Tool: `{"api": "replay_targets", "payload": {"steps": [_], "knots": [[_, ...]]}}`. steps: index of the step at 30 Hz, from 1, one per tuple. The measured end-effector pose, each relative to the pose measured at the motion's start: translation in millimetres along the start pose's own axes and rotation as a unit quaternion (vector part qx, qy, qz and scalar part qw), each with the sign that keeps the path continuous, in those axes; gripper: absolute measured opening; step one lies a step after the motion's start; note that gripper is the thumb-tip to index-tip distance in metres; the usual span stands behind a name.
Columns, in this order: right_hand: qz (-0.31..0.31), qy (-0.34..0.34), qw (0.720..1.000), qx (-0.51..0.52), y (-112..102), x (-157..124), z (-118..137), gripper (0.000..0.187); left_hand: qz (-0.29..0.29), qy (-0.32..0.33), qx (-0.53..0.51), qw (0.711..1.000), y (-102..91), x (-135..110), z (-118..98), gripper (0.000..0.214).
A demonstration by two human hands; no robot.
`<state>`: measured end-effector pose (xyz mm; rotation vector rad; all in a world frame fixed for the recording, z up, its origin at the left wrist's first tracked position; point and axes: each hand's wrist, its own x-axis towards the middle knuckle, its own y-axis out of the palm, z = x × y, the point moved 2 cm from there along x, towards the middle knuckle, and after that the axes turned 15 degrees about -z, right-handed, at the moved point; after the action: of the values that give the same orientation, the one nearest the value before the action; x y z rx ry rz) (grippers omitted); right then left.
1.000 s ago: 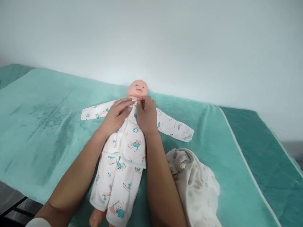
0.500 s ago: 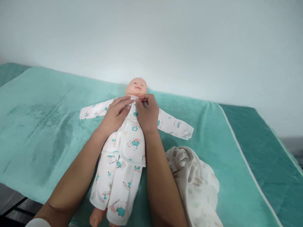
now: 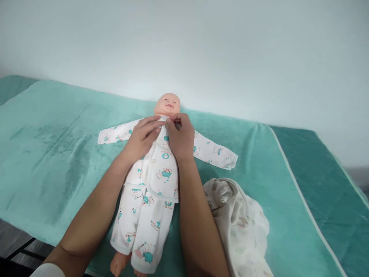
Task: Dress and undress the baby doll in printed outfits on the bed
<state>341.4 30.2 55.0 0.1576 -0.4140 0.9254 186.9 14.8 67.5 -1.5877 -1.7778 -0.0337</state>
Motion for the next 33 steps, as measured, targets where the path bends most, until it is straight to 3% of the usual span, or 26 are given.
{"api": "replay_targets", "payload": {"steps": [14,26,33], "knots": [[-0.004,0.000,0.999,0.042,-0.8,0.3,-0.9,0.004,0.002,0.024,0.025,0.999,0.6,-0.9,0.7,0.032],[-0.046,0.014,0.998,-0.037,-2.0,1.3,0.9,0.008,0.010,0.002,0.016,1.000,-1.1,0.1,-2.0,0.032],[-0.016,0.015,0.999,-0.038,-2.6,0.9,1.0,0.007,0.009,-0.006,0.009,1.000,-1.3,1.0,-2.6,0.031]]}}
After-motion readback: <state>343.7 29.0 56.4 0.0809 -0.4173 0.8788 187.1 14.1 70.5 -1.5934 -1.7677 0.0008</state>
